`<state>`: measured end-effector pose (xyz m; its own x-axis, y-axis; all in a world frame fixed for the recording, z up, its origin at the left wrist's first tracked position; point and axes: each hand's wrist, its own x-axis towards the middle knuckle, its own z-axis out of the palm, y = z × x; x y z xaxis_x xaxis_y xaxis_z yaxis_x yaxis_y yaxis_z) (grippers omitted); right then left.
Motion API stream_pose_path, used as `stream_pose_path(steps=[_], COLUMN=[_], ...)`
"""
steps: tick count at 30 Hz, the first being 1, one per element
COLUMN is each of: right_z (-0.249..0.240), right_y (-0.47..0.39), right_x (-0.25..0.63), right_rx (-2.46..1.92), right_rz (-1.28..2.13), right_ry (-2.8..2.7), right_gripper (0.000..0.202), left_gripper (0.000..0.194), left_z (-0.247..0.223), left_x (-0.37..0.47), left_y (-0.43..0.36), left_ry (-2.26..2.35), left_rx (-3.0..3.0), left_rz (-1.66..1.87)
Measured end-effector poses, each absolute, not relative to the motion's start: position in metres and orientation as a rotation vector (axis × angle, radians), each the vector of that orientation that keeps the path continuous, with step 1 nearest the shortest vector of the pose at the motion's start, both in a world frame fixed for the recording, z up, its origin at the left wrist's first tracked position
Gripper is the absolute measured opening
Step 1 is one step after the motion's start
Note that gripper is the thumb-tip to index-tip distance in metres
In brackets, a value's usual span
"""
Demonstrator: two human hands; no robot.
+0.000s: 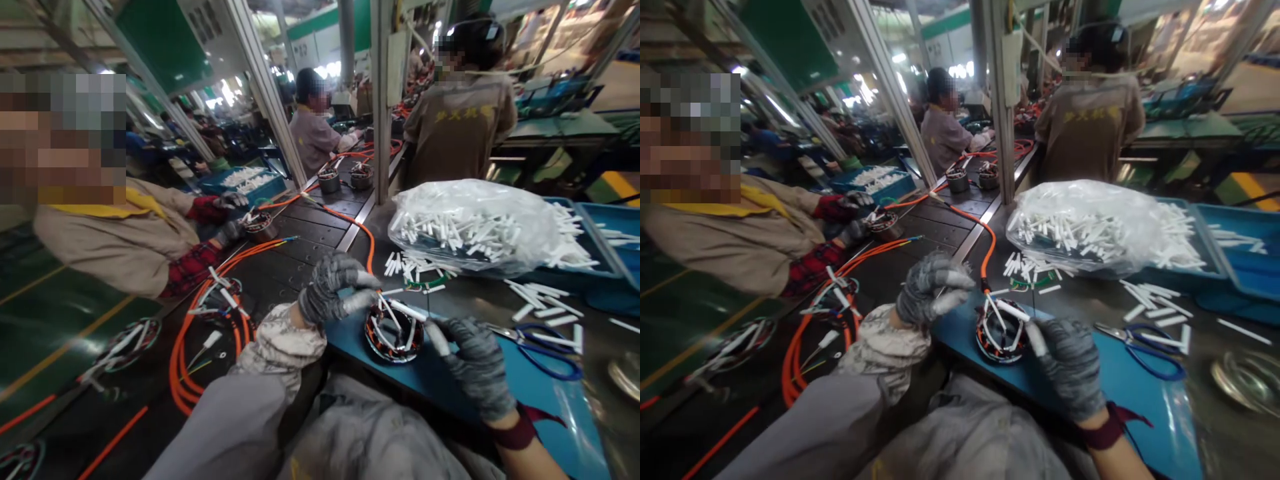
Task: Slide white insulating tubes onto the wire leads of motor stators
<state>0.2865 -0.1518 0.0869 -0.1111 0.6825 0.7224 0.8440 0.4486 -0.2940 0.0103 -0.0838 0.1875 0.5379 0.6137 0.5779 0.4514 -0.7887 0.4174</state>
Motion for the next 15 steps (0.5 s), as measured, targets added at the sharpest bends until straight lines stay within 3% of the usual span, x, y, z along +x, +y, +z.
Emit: stream_pose_path(steps=[4,8,10,13,15], right_z=[0.089,0.090,0.095,0.107,0.111], right_y=[-0.153,-0.158,-0.162,-0.166,-0.169], right_x=[0.296,0.319,0.327,0.334,0.335], right_rx=[-1.255,-1.313,-1.384,-1.466,-1.444], right_rz=[-0.258,-0.106,0.002,0.157,0.271], right_ry=[-2.017,-2.146,-2.100,-1.750,-1.502], right_gripper=[0.044,0.044,0.041,0.035,0.046], left_gripper=[0.035,0.032,0.030,0.043,0.045], left_z=[0.175,0.170,0.174,0.186,0.190], left_x=[0.045,0.087,0.101,0.105,0.097], left_y=[-0.058,-0.040,-0.038,-0.039,-0.035], left_ry=[0.439,0.312,0.373,0.681,1.027], left_rx=[2.308,2.422,2.647,2.931,2.957], left_rz=[0.616,0.228,0.030,-0.211,-0.206])
